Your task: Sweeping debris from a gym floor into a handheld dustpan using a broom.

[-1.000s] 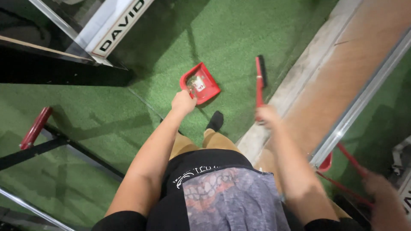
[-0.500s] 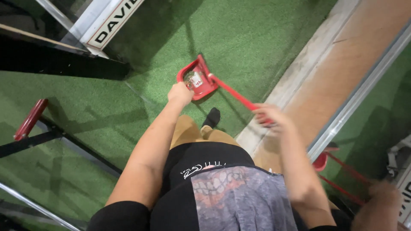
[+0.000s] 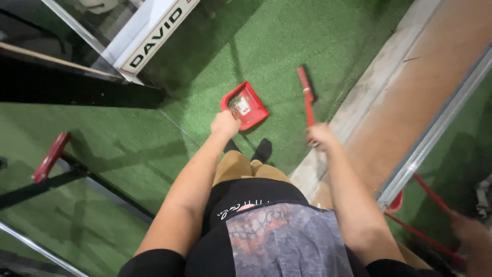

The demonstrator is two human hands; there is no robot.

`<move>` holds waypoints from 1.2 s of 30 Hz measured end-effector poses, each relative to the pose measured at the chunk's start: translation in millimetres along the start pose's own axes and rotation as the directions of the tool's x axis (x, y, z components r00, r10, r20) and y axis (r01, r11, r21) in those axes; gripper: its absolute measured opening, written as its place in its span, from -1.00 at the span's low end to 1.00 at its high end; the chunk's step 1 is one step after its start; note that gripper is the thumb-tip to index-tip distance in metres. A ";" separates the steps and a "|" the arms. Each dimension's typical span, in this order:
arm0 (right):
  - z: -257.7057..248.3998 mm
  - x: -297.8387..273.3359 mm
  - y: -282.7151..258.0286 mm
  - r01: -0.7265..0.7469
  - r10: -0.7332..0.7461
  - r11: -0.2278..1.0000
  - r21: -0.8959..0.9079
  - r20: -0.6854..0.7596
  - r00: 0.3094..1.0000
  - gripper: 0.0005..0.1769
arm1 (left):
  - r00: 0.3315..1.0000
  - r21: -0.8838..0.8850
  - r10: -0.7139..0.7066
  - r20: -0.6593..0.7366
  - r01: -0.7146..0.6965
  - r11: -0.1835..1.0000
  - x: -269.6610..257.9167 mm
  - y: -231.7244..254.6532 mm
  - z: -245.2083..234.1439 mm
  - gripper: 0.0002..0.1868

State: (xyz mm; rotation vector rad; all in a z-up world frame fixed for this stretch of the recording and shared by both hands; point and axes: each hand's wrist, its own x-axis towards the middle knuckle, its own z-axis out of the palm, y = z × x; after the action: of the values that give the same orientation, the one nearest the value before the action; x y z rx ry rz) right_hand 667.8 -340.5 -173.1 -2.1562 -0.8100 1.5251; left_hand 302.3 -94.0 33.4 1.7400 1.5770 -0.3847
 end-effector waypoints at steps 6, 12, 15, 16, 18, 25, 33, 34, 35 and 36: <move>151.9 -136.7 -165.9 -0.178 0.166 0.967 0.182 0.079 0.983 -0.86 | 0.997 -0.023 0.061 0.057 -0.060 0.998 17.1 -19.4 -8.2 -0.59; 162.3 -135.5 -162.9 -0.088 0.006 0.905 0.417 0.195 0.981 -0.97 | 0.978 -0.111 0.198 0.062 -0.190 0.975 42.9 -57.6 -4.6 -0.56; 110.4 -192.0 -250.3 -0.330 0.196 0.752 0.570 0.285 0.939 -0.91 | 0.958 -0.106 0.287 0.020 -0.283 0.953 45.7 -68.2 -20.4 -0.54; 103.8 -195.6 -257.3 -0.321 0.191 0.755 0.572 0.276 0.942 -0.91 | 0.955 -0.106 0.295 0.015 -0.292 0.951 46.8 -68.4 -25.9 -0.54; 92.9 -202.9 -270.6 -0.289 0.192 0.801 0.524 0.232 0.953 -0.87 | 0.951 -0.201 0.309 -0.028 -0.308 0.930 45.9 -73.9 -35.4 -0.58; 70.0 -170.4 -301.3 -0.242 0.150 0.848 0.472 0.225 0.963 -0.84 | 0.968 -0.263 0.236 -0.084 -0.250 0.932 55.8 -75.0 -46.0 -0.61; 4.4 -85.8 -346.1 -0.218 0.136 0.932 0.289 0.279 0.951 -0.79 | 0.944 -0.404 0.223 -0.242 -0.307 0.862 77.9 -38.0 -39.0 -0.58; -4.2 -74.8 -352.5 -0.210 0.129 0.939 0.274 0.285 0.950 -0.79 | 0.944 -0.413 0.209 -0.256 -0.302 0.859 81.4 -28.9 -39.4 -0.58; -13.9 -65.4 -357.6 -0.231 0.156 0.944 0.237 0.297 0.942 -0.79 | 0.946 -0.411 0.189 -0.264 -0.288 0.865 82.6 -18.9 -37.6 -0.59; -24.3 -55.7 -362.7 -0.251 0.183 0.947 0.200 0.307 0.934 -0.79 | 0.947 -0.410 0.168 -0.272 -0.273 0.870 84.2 -7.7 -35.9 -0.59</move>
State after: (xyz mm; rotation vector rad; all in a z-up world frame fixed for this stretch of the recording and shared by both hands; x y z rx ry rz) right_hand 591.0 -99.1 93.5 -1.9285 -0.4491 1.9694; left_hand 302.5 -8.6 -0.3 1.6143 1.4524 0.2860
